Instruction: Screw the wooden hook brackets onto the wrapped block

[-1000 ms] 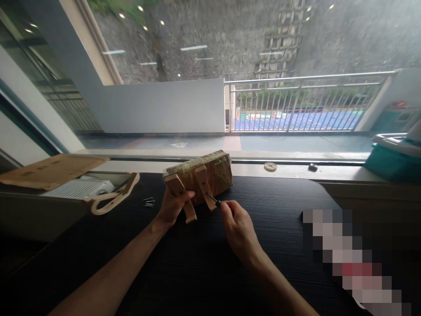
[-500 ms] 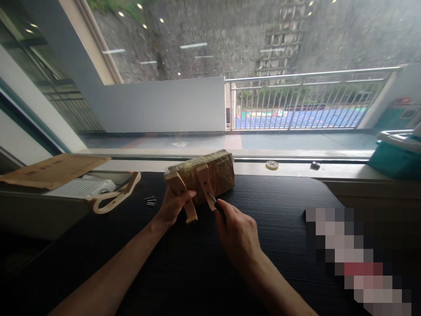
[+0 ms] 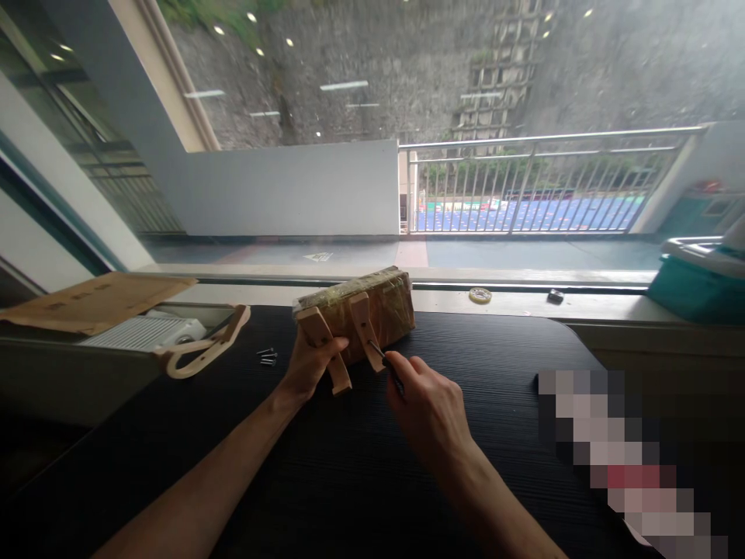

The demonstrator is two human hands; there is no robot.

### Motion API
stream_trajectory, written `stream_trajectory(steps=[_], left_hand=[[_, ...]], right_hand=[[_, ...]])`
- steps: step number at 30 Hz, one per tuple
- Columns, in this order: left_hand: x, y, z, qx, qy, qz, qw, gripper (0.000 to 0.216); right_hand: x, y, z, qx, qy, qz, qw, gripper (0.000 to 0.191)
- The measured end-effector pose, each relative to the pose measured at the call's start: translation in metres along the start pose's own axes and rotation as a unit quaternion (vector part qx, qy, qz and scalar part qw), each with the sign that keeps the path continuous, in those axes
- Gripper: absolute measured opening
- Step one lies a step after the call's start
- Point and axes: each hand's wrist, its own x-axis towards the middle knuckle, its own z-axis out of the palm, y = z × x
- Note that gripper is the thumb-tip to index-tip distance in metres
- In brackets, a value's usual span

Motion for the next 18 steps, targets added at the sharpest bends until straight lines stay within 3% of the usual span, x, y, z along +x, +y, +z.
stream_trajectory(steps=[3, 6, 8, 11, 13, 15, 17, 18], left_hand=[[-0.001, 0.000, 0.001, 0.001, -0.003, -0.002, 1.000, 0.042], [-0.002, 0.000, 0.003, 0.000, 0.003, 0.006, 1.000, 0.044], [-0.004, 0.001, 0.005, -0.012, 0.004, 0.012, 1.000, 0.047], [-0.006, 0.004, 0.007, -0.031, -0.001, 0.015, 0.999, 0.048], [-0.007, 0.006, 0.008, -0.032, 0.001, 0.016, 0.999, 0.047], [-0.007, 0.008, 0.008, -0.032, 0.005, 0.013, 0.999, 0.047], [-0.004, 0.010, 0.006, -0.040, 0.000, 0.005, 0.999, 0.045], [-0.003, 0.011, 0.005, -0.044, -0.006, -0.001, 0.999, 0.043]], right_hand=[[-0.003, 0.001, 0.004, -0.122, 0.022, -0.103, 0.987, 0.035], [-0.001, 0.000, 0.010, -0.146, 0.043, -0.124, 0.981, 0.035], [0.001, -0.002, 0.014, -0.098, 0.055, -0.088, 0.990, 0.030], [0.006, -0.002, 0.017, 0.081, 0.040, 0.043, 0.995, 0.029], [0.010, 0.001, 0.014, 0.261, -0.020, 0.153, 0.953, 0.034], [0.014, 0.006, 0.007, 0.415, -0.102, 0.242, 0.871, 0.038], [0.018, 0.013, -0.004, 0.494, -0.170, 0.281, 0.805, 0.039], [0.019, 0.017, -0.010, 0.512, -0.196, 0.276, 0.790, 0.039]])
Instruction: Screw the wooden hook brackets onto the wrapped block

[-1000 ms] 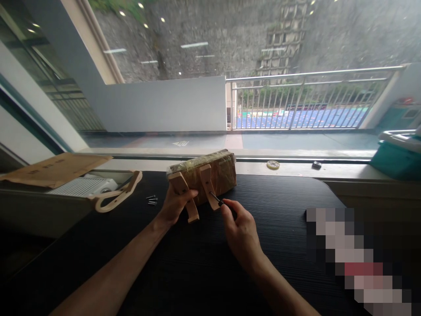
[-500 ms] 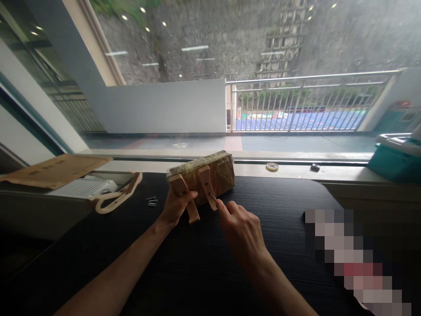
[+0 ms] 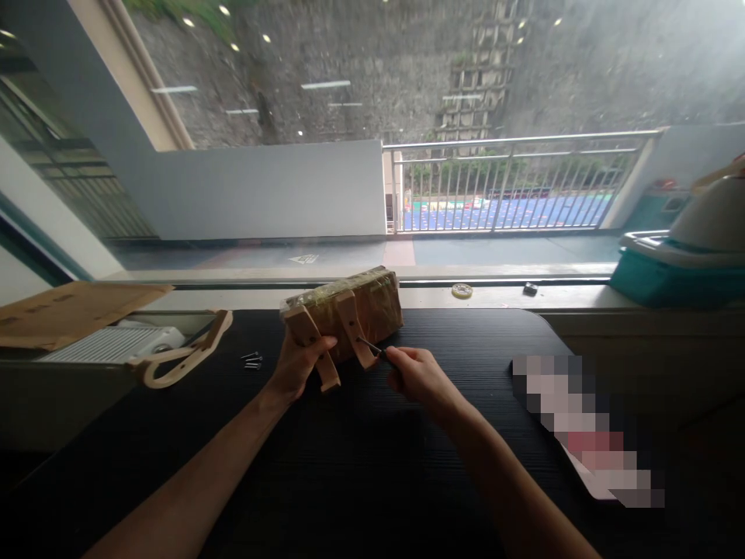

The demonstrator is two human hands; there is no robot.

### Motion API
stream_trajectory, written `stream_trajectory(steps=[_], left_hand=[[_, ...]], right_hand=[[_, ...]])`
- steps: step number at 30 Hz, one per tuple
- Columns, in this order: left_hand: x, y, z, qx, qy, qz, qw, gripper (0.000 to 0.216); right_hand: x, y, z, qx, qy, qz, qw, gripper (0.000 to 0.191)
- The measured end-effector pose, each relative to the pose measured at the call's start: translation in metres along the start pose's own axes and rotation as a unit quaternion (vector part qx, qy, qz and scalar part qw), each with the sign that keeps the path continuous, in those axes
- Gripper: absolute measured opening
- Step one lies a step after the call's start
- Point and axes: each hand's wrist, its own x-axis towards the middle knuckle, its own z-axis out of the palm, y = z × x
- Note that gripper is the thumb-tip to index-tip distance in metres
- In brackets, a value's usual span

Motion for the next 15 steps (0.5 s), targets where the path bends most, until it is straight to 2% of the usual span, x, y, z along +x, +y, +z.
stream_trajectory(steps=[2, 5, 8, 11, 13, 15], left_hand=[[0.004, 0.003, -0.004, -0.006, -0.009, -0.018, 1.000, 0.036], [0.009, 0.009, -0.009, -0.025, -0.031, -0.076, 0.996, 0.031], [0.008, 0.018, -0.011, -0.045, -0.096, -0.161, 0.981, 0.040], [0.003, 0.026, -0.010, -0.054, -0.174, -0.213, 0.960, 0.051], [0.000, 0.030, -0.010, -0.059, -0.222, -0.222, 0.948, 0.051], [-0.002, 0.032, -0.010, -0.054, -0.246, -0.216, 0.943, 0.050]], right_hand=[[-0.004, -0.007, -0.011, 0.014, -0.028, -0.020, 0.999, 0.038], [-0.009, -0.014, -0.022, 0.034, 0.011, -0.094, 0.995, 0.030], [-0.011, -0.017, -0.025, -0.019, 0.067, -0.148, 0.987, 0.024], [-0.012, -0.019, -0.023, -0.102, 0.174, -0.215, 0.956, 0.024], [-0.014, -0.021, -0.022, -0.140, 0.221, -0.244, 0.934, 0.028], [-0.017, -0.022, -0.021, -0.180, 0.248, -0.254, 0.917, 0.036]])
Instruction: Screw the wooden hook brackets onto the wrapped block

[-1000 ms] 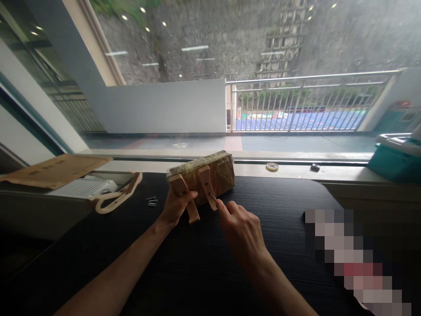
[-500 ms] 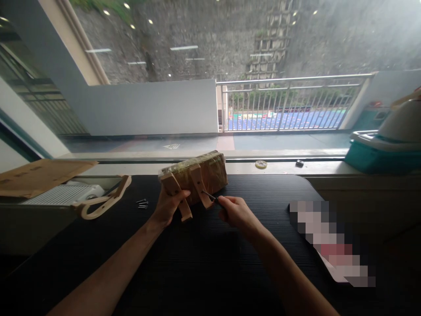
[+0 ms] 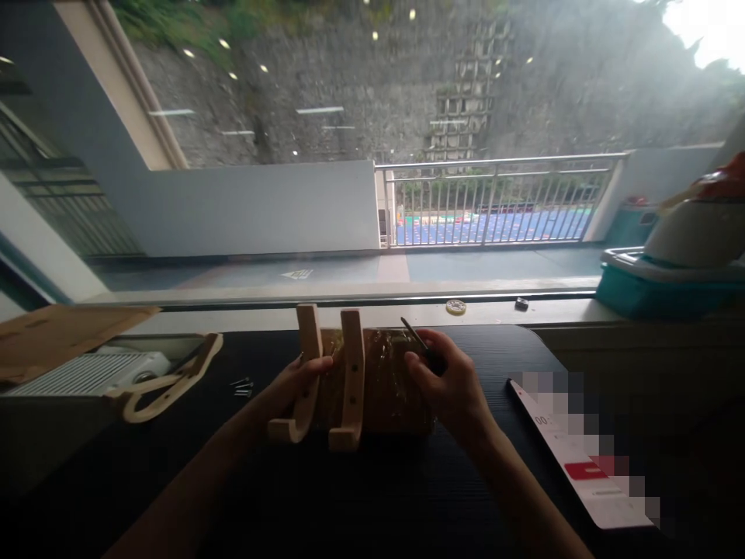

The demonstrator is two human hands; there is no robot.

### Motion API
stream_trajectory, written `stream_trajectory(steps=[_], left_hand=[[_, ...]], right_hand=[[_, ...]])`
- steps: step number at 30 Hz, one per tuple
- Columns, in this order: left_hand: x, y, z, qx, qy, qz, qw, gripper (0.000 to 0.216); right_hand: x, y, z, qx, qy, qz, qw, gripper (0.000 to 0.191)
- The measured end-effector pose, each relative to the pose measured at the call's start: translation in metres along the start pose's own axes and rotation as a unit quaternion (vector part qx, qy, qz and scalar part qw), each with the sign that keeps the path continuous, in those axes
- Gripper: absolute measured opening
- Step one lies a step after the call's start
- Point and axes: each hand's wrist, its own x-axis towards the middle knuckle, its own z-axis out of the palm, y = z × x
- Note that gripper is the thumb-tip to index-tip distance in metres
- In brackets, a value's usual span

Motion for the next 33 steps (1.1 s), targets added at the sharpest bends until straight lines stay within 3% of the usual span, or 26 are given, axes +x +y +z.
stream_trajectory(steps=[4, 7, 11, 16, 22, 28, 33], left_hand=[[-0.004, -0.002, 0.006, 0.032, 0.007, 0.018, 0.999, 0.051], [-0.005, -0.005, 0.014, 0.027, 0.018, 0.043, 0.999, 0.051], [-0.004, -0.006, 0.020, 0.015, 0.103, 0.080, 0.991, 0.050], [0.001, -0.008, 0.010, 0.023, 0.202, 0.087, 0.975, 0.051], [0.006, -0.014, 0.003, 0.004, 0.206, 0.084, 0.975, 0.051], [0.007, -0.016, 0.005, 0.024, 0.221, 0.099, 0.970, 0.050], [0.006, -0.015, 0.008, 0.012, 0.226, 0.083, 0.971, 0.052]], right_hand=[[-0.008, -0.008, 0.001, -0.119, 0.021, -0.083, 0.989, 0.043], [-0.014, -0.012, 0.005, -0.142, 0.003, -0.127, 0.982, 0.038], [-0.016, -0.009, 0.009, -0.100, -0.050, -0.062, 0.992, 0.030], [-0.019, -0.004, 0.022, -0.047, -0.162, 0.031, 0.985, 0.036], [-0.033, -0.010, 0.041, -0.038, -0.190, 0.005, 0.981, 0.018], [-0.032, -0.016, 0.037, -0.055, -0.233, -0.012, 0.971, 0.021], [-0.032, -0.014, 0.037, -0.097, -0.218, -0.030, 0.971, 0.020]])
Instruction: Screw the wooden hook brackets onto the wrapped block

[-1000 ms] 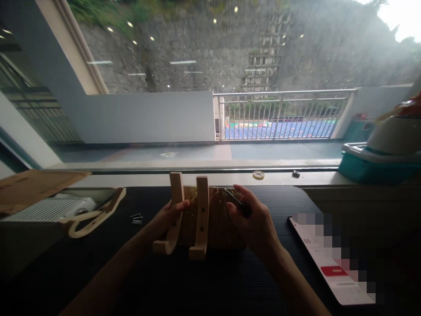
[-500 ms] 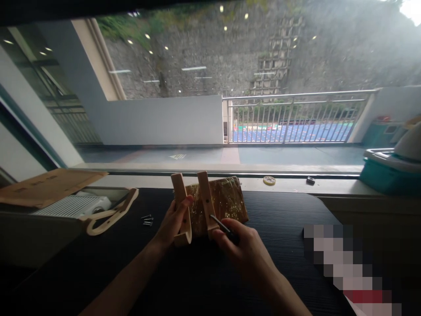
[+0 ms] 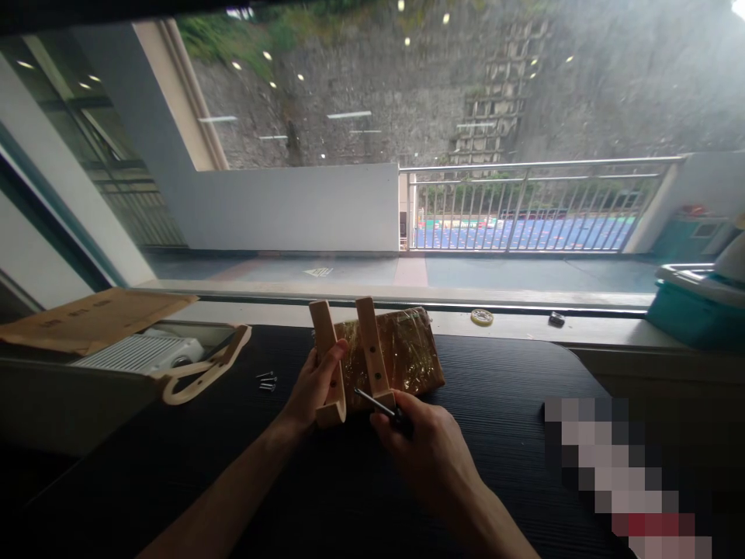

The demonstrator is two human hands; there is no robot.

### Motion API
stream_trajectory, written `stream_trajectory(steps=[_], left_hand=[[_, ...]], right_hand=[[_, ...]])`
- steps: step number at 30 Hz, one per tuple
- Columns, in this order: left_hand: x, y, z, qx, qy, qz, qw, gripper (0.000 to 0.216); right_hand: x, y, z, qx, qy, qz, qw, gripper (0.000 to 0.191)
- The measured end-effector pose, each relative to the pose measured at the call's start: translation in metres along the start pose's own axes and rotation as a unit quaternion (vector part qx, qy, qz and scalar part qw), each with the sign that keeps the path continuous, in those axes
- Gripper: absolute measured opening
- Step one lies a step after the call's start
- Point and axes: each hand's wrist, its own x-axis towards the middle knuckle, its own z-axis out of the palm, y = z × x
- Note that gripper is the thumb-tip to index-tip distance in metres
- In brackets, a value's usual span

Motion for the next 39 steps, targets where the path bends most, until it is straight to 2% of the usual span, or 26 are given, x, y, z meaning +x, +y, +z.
stream_trajectory(steps=[5, 11, 14, 17, 20, 22, 24, 28, 32, 39], left_hand=[[-0.002, 0.000, 0.001, 0.001, 0.003, -0.001, 1.000, 0.055], [-0.003, 0.000, 0.003, -0.004, -0.005, -0.008, 1.000, 0.056], [-0.003, -0.001, 0.004, -0.003, 0.000, -0.006, 1.000, 0.055], [-0.001, -0.003, 0.003, -0.022, -0.004, -0.006, 1.000, 0.053], [0.004, -0.004, -0.003, -0.029, -0.009, 0.015, 0.999, 0.051], [0.008, -0.005, -0.008, -0.014, -0.003, 0.049, 0.999, 0.051], [0.011, -0.005, -0.013, -0.002, -0.003, 0.077, 0.997, 0.052], [0.015, -0.005, -0.015, 0.022, -0.015, 0.084, 0.996, 0.055], [0.015, -0.009, -0.014, 0.057, -0.009, 0.107, 0.993, 0.053], [0.013, -0.009, -0.012, 0.084, -0.005, 0.115, 0.990, 0.053]], right_hand=[[-0.001, 0.004, 0.008, -0.044, 0.057, -0.032, 0.997, 0.017], [-0.002, 0.004, 0.009, -0.076, 0.062, -0.019, 0.995, 0.015], [-0.002, 0.002, 0.010, -0.072, 0.055, -0.021, 0.996, 0.015], [-0.001, 0.002, 0.004, -0.048, 0.021, -0.024, 0.998, 0.016], [0.000, 0.009, -0.011, -0.009, -0.026, 0.000, 1.000, 0.032], [0.001, 0.018, -0.020, -0.005, -0.025, 0.023, 0.999, 0.040], [0.002, 0.026, -0.026, -0.035, -0.002, -0.006, 0.999, 0.032], [0.003, 0.030, -0.027, -0.119, 0.046, -0.095, 0.987, 0.030], [0.001, 0.021, -0.023, -0.163, 0.080, -0.111, 0.977, 0.027], [0.002, 0.021, -0.016, -0.166, 0.070, -0.125, 0.976, 0.027]])
